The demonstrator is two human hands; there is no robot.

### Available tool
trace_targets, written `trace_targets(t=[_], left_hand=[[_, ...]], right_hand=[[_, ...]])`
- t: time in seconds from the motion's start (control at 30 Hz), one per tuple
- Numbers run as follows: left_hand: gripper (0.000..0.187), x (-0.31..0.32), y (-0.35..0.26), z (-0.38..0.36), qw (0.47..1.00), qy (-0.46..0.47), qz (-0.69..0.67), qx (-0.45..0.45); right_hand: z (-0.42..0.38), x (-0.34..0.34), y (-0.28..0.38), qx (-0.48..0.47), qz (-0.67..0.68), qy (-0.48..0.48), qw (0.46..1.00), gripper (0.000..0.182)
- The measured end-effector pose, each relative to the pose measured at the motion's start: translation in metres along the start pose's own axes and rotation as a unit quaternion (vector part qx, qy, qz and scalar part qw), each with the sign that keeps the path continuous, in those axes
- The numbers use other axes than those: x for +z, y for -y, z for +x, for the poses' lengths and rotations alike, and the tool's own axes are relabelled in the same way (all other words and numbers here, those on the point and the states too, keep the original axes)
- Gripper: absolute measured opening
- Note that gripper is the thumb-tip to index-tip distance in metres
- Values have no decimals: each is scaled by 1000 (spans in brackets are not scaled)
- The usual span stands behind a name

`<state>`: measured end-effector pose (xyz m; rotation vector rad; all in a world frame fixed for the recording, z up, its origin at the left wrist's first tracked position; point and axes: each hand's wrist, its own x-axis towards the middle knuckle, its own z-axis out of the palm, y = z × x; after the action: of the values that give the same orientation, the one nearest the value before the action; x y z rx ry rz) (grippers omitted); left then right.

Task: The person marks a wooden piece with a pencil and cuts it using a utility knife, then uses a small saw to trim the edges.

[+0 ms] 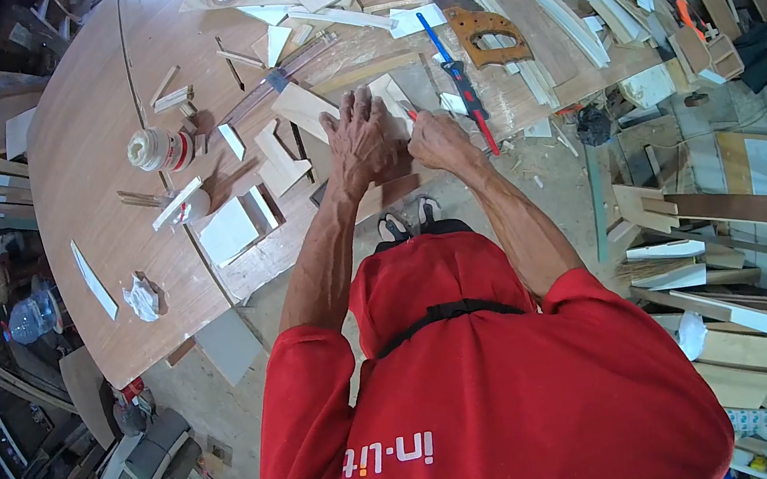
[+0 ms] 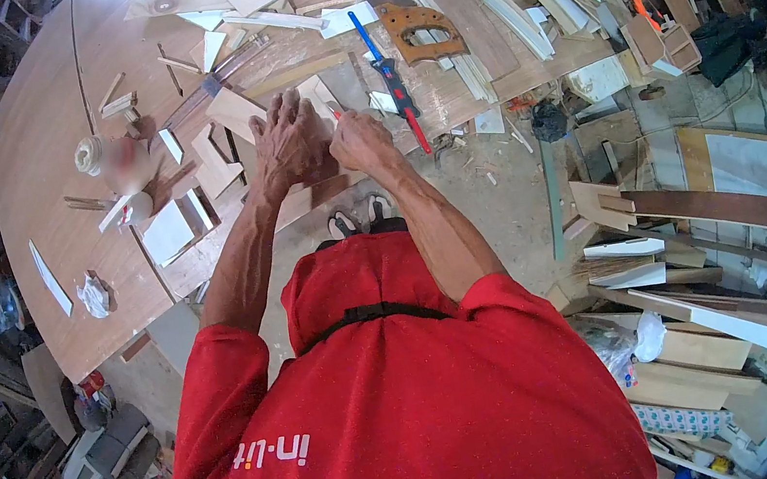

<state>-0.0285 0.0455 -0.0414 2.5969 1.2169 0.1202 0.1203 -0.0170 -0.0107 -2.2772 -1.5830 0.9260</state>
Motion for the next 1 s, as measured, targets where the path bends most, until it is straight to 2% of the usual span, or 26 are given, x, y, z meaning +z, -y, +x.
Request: trace_targets(t=[0.27,0.33,0.43,0.67,0.77,0.87,0.93,1.0], left_hand=[[81,-4,-2,-3,1000,-6,-13,-4],[80,-3,-3,-2,1000,9,3,-2],[80,-4,-6,-3,1000,4,2,-13],[82,2,-2,-4,1000,17,19,5],[84,3,0,0,1000,15,14,-4],[85,3,3,0,1000,3,-8,0],[84,1,1,-3,1000,21,-2,3],[82,1,2,-1,1000,11,-20,1]], right_hand=[[-8,6,-7,-23,7,-15,1000,33],[-10,12,-12,-34,-7,-48,998,33],[-16,17,-22,-49,-6,-2,999,35],[-37,22,-30,-30,19,-45,998,35],[-37,18,-33,-43,10,-56,997,34],[-26,20,-45,-97,-19,-37,994,33],[-26,12,-29,-4,34,-58,998,33],[-11,11,-18,-13,39,-73,997,32]])
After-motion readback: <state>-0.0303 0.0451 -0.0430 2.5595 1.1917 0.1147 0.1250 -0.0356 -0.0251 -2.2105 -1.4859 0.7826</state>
